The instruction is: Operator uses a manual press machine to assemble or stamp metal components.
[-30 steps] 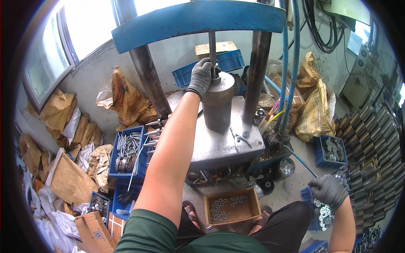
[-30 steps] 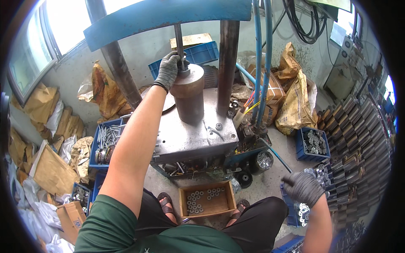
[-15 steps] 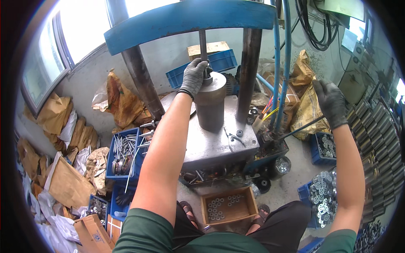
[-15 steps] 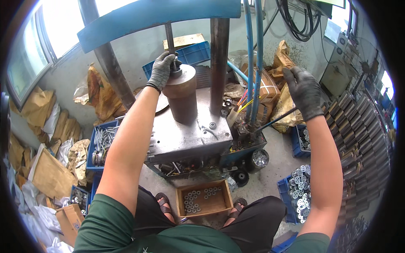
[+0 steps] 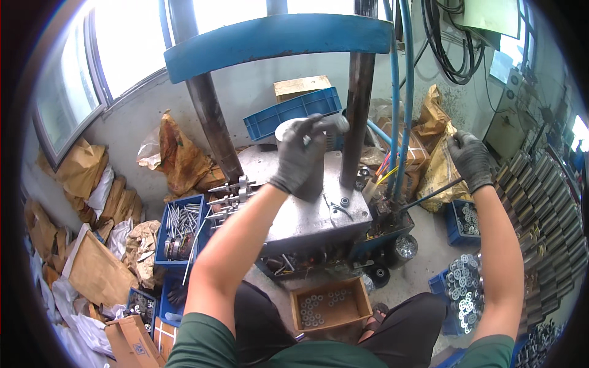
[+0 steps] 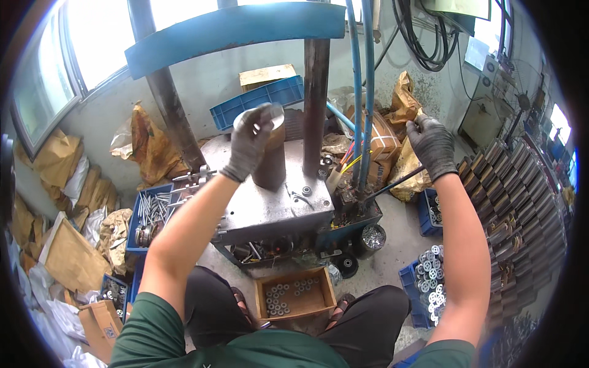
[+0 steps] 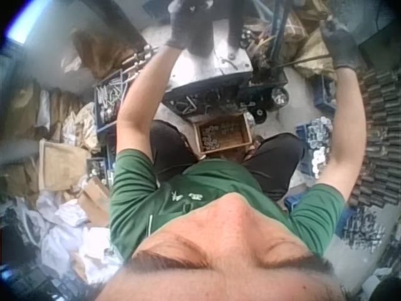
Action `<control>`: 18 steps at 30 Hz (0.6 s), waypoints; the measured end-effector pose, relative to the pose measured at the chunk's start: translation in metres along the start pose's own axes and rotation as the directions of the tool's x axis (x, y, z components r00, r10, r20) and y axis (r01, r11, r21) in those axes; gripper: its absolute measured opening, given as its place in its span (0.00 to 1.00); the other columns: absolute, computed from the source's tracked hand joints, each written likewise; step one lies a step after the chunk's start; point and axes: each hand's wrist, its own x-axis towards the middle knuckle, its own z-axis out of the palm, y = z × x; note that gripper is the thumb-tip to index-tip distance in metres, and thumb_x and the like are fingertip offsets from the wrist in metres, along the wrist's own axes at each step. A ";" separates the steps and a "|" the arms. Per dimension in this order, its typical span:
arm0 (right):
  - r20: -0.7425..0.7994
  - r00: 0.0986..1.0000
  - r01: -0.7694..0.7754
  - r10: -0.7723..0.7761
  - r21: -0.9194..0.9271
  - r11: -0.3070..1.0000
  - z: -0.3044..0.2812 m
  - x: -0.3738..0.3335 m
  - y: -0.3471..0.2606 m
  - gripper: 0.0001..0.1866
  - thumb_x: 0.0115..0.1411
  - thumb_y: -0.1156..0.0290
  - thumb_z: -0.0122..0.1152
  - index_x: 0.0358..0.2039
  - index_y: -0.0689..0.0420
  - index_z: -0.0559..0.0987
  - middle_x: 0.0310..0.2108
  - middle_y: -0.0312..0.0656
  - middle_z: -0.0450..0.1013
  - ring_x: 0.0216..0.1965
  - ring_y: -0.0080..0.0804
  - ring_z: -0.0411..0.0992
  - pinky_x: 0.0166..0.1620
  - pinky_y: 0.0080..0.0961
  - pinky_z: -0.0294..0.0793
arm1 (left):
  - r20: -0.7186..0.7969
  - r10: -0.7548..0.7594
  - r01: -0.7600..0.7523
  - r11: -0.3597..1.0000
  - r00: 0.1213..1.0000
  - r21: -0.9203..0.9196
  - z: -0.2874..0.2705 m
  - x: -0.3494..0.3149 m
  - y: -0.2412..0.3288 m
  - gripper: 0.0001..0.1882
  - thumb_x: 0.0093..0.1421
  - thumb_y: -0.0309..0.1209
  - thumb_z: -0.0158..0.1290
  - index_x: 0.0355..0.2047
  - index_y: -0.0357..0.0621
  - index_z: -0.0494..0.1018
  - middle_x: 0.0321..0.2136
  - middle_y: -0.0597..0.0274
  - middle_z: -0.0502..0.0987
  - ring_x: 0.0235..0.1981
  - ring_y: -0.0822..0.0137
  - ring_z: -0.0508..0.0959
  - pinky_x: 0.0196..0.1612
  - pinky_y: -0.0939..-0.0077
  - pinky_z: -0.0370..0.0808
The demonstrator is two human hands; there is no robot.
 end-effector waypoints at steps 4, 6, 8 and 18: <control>-0.045 0.993 0.117 -0.112 0.127 0.985 -0.017 -0.041 -0.004 0.13 0.64 0.61 0.63 0.35 0.59 0.83 0.34 0.52 0.81 0.36 0.52 0.80 0.41 0.43 0.79 | 0.033 -0.214 0.208 0.885 0.976 -0.417 0.018 -0.086 0.054 0.17 0.72 0.36 0.54 0.56 0.42 0.73 0.38 0.64 0.78 0.40 0.73 0.78 0.43 0.77 0.77; -0.061 0.966 0.256 -0.249 0.178 0.950 -0.030 -0.073 -0.011 0.09 0.62 0.66 0.66 0.34 0.59 0.83 0.31 0.52 0.79 0.34 0.52 0.79 0.39 0.43 0.78 | 0.146 -0.529 0.506 0.640 0.836 -0.579 0.024 -0.137 0.077 0.17 0.72 0.40 0.54 0.53 0.42 0.75 0.30 0.66 0.76 0.33 0.71 0.80 0.34 0.76 0.78; 0.030 0.944 0.314 -0.328 0.212 0.925 -0.051 -0.112 -0.020 0.07 0.58 0.70 0.68 0.34 0.58 0.82 0.29 0.52 0.78 0.32 0.52 0.78 0.39 0.43 0.78 | 0.282 -0.744 0.711 0.347 0.605 -0.611 0.025 -0.178 0.088 0.20 0.73 0.46 0.52 0.48 0.41 0.75 0.26 0.68 0.74 0.26 0.72 0.78 0.27 0.75 0.77; 0.089 0.864 0.360 -0.495 0.578 0.732 -0.036 -0.202 -0.118 0.13 0.54 0.74 0.69 0.41 0.58 0.80 0.32 0.48 0.78 0.33 0.51 0.79 0.39 0.41 0.79 | 0.498 -0.859 0.730 -0.415 -0.118 -0.543 0.048 -0.228 0.047 0.12 0.67 0.41 0.51 0.35 0.46 0.73 0.20 0.66 0.73 0.17 0.66 0.74 0.22 0.66 0.79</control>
